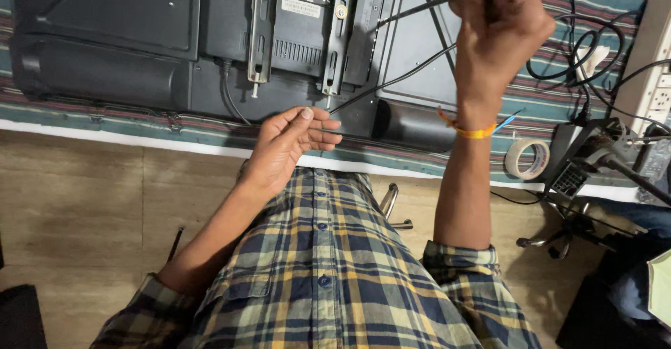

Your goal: The person first rummages through a bin of screws and small metal parts, then works at a repair bench on a television lying face-down. They use a long screwdriver to unscrew the back panel, reposition the TV, and handle its power cable and rear components.

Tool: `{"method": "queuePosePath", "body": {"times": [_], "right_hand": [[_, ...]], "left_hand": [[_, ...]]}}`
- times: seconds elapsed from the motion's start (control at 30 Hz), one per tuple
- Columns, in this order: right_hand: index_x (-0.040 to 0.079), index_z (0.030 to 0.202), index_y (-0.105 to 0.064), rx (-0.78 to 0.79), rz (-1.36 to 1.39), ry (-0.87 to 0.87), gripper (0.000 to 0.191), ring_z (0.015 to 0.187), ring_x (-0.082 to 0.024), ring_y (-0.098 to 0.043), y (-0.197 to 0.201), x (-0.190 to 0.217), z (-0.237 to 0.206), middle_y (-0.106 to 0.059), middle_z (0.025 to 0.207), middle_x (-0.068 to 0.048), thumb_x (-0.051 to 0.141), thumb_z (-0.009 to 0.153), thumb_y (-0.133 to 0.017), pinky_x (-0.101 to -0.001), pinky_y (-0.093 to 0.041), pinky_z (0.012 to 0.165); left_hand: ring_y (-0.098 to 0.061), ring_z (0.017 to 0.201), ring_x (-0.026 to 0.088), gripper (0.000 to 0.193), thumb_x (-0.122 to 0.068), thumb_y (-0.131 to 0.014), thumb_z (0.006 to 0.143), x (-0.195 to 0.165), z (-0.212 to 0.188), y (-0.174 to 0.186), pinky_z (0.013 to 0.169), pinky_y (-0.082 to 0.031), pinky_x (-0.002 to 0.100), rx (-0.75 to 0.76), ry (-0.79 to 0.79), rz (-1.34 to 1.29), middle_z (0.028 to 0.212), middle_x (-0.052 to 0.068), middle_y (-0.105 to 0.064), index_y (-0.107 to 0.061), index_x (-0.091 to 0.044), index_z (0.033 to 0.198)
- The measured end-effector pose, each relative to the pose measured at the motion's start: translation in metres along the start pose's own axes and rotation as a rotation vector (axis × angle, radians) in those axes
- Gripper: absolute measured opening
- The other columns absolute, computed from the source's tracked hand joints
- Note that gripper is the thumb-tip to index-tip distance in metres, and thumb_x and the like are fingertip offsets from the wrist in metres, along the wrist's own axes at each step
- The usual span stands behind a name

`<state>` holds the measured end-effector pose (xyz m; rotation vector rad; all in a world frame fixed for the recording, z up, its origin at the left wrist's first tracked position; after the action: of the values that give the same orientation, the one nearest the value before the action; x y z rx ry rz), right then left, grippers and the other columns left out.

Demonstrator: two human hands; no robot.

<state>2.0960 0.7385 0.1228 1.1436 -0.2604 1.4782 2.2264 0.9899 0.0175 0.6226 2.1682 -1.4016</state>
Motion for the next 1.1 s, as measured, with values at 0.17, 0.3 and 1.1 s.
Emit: {"method": "queuePosePath", "body": {"times": [0.17,0.3,1.1], "right_hand": [[-0.006,0.105,-0.061,0.013,-0.174,0.021,0.008,0.076,-0.011,-0.069,0.003,0.007,0.008,-0.074,0.090,-0.008,-0.003,0.108,-0.068,-0.0240,-0.054,0.068],[-0.006,0.111,-0.061,0.164,-0.083,0.145,0.003,0.089,-0.014,-0.071,0.003,0.015,0.009,-0.075,0.106,-0.015,-0.006,0.114,-0.062,-0.0249,-0.056,0.080],[0.003,0.110,-0.067,-0.046,-0.282,0.129,0.015,0.079,-0.011,-0.067,-0.008,0.023,0.003,-0.076,0.091,-0.006,-0.002,0.108,-0.081,-0.0254,-0.051,0.069]], "left_hand": [[-0.075,0.099,0.025,0.034,-0.025,-0.049,0.110,0.003,0.005,-0.006,0.088,-0.062,0.037,0.047,0.004,-0.015,0.113,0.019,-0.074,-0.064,0.004,0.120],[-0.075,0.098,0.025,0.035,-0.025,-0.049,0.110,0.004,0.004,-0.004,0.088,-0.062,0.037,0.024,0.009,-0.009,0.113,0.019,-0.074,-0.064,0.004,0.120],[-0.075,0.097,0.025,0.034,-0.025,-0.048,0.110,-0.001,0.014,-0.004,0.086,-0.062,0.037,-0.006,0.006,0.002,0.112,0.019,-0.074,-0.064,0.003,0.119]]}}
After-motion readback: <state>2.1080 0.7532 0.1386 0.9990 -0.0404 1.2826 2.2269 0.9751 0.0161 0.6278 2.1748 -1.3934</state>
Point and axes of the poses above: each hand's wrist, its own z-axis towards the middle knuckle, its own y-axis out of the back of the hand, x = y × z, the point moved 1 cm from there along z, towards the middle knuckle
